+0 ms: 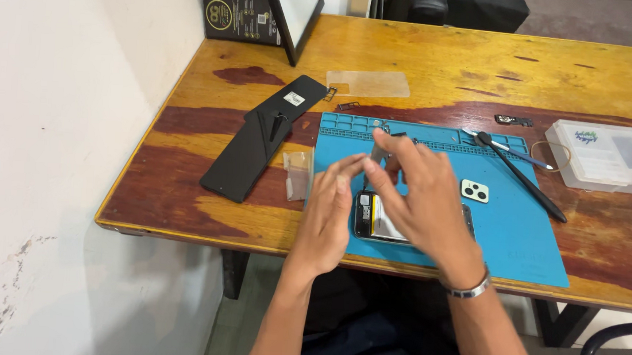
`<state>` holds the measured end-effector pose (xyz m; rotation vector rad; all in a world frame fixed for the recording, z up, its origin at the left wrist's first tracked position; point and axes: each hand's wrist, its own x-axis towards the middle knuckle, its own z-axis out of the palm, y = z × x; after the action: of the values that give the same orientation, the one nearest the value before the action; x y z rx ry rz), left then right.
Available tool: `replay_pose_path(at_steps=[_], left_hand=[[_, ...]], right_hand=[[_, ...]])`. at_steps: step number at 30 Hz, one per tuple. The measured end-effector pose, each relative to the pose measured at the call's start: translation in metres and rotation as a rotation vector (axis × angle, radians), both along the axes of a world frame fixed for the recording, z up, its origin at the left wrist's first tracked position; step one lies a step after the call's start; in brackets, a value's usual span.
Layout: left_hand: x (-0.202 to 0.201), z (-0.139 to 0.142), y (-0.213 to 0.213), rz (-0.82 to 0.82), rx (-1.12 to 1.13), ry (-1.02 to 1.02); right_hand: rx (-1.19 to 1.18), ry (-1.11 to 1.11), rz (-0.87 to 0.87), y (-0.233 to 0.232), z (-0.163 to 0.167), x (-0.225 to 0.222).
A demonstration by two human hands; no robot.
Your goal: The person cleans the back of a smartphone with a brush, then uses a screwdriver to remove screws from the internal frame. The person manipulates internal components with a spudger and places removed parts on the work mat.
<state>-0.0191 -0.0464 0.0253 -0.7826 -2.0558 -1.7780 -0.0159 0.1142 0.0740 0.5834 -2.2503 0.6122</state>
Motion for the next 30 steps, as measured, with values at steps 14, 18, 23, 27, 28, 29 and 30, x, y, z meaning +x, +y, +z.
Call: replay_pose_path(at_steps=[14, 18, 23, 27, 28, 29, 30], left_hand=[[-0.013, -0.022, 0.003, -0.057, 0.125, -0.065], [-0.015, -0.02, 0.005, 0.014, 0.177, -0.082], [-0.011, -0.018, 0.006, -0.004, 0.143, -0.064], [-0.009, -0.016, 0.003, 0.084, 0.139, -0.146], [-0.009, -0.015, 0.003, 0.036, 0.107, -0.072], [-0.009, -0.014, 0.002, -0.011, 0.076, 0.001], [-0.011, -0.013, 0.003, -0.059, 0.049, 0.079]], right_hand=[[-0.226, -0.289, 0.299, 0.009, 0.025, -0.007], [-0.185, -0.23, 0.268, 0.007, 0.022, -0.007], [-0.182, -0.2, 0.275, 0.006, 0.02, -0.005], [-0.158, -0.181, 0.227, 0.008, 0.021, -0.005], [-0.17, -0.209, 0.229, 0.009, 0.021, -0.005], [-0.161, -0.183, 0.24, 0.009, 0.021, -0.005], [-0.148, -0.153, 0.252, 0.009, 0.02, -0.005]])
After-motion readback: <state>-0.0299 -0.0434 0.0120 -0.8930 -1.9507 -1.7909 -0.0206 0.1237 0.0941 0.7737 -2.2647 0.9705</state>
